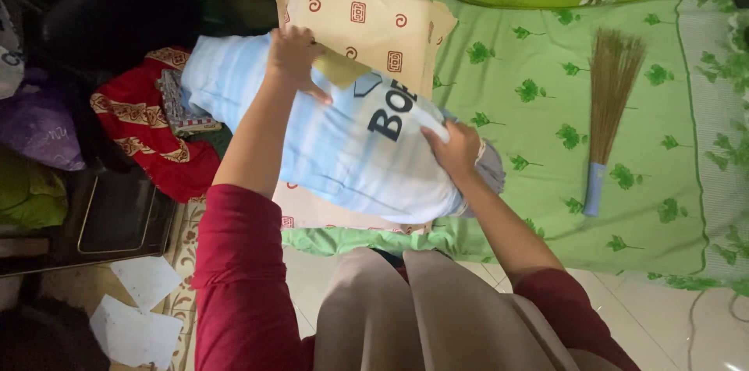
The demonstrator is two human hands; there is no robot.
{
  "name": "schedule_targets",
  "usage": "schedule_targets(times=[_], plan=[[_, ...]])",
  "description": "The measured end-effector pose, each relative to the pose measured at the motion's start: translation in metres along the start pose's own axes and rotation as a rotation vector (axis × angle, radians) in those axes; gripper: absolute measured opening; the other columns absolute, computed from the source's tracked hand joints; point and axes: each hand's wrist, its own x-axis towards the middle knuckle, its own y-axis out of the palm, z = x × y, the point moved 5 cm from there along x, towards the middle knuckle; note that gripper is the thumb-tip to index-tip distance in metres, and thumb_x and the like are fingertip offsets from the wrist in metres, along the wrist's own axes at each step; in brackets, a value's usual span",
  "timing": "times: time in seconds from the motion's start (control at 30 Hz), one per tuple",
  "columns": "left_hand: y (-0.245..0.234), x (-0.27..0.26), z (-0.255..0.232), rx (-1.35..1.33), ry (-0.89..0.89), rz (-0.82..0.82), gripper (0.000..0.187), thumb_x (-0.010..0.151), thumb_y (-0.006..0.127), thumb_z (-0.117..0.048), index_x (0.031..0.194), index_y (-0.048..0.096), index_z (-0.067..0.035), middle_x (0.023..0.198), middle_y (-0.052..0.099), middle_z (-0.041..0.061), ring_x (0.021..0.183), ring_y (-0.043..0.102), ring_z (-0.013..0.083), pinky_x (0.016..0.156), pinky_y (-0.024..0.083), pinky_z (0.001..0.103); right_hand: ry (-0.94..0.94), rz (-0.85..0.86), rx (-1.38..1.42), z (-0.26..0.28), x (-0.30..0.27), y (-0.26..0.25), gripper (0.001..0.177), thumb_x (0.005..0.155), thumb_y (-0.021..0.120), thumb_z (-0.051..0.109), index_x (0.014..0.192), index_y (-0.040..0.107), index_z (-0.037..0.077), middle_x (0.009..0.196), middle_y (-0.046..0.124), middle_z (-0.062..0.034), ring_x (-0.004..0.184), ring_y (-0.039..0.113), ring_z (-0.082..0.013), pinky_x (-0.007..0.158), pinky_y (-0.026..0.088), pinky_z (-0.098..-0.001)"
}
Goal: Putting a blue patterned cover on a bolster pillow on a bed.
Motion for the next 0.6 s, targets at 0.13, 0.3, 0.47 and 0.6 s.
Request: schedule_targets(times=[0.13,0.3,0.47,0.6], plan=[[0.023,0.008,-0.015,-0.001,0.161,-0.074,0.126,0.037,0.078,-0.090,0.141,0.059,-0.019,0.137,0.060,0.004,0.130,0.053,0.0264,0.114,0.032,0.052,-0.047,-0.040,0.029,-0.001,-0.012,-0.005,0.052,0.087,0.078,0.052,0.079,0.067,0.001,0.069,0.063,-0.0197,0.066,0.060,-0.0397,0.066,0.046,-0.0503],[0.047,-0.015,-0.009,-0.414,0.142,-0.418,0.084,0.074,0.078,-0.075,0.121,0.069,-0.007,0.124,0.069,0.016,0.123,0.058,0.0370,0.103,0.040,0.050,-0.111,-0.084,-0.013,-0.006,0.002,-0.001,0.047,0.090,0.082,0.043,0.072,0.063,0.004,0.070,0.062,-0.0168,0.070,0.060,-0.0388,0.071,0.045,-0.0486],[0.026,-0.040,0.027,-0.603,-0.038,-0.466,0.058,0.085,0.082,-0.062,0.108,0.073,-0.010,0.104,0.072,0.016,0.102,0.065,0.0355,0.098,0.046,0.049,-0.289,-0.169,0.083,0.040,0.035,-0.035,0.045,0.085,0.086,0.037,0.067,0.058,0.006,0.067,0.058,-0.0139,0.066,0.056,-0.0363,0.067,0.041,-0.0471],[-0.019,-0.052,0.071,-0.472,-0.068,-0.809,0.055,0.083,0.088,-0.060,0.088,0.069,-0.009,0.082,0.065,0.013,0.082,0.059,0.0340,0.086,0.043,0.048,-0.398,-0.304,0.182,0.077,0.059,-0.058,0.046,0.084,0.089,0.032,0.068,0.054,0.007,0.065,0.052,-0.0111,0.066,0.053,-0.0336,0.066,0.036,-0.0450]])
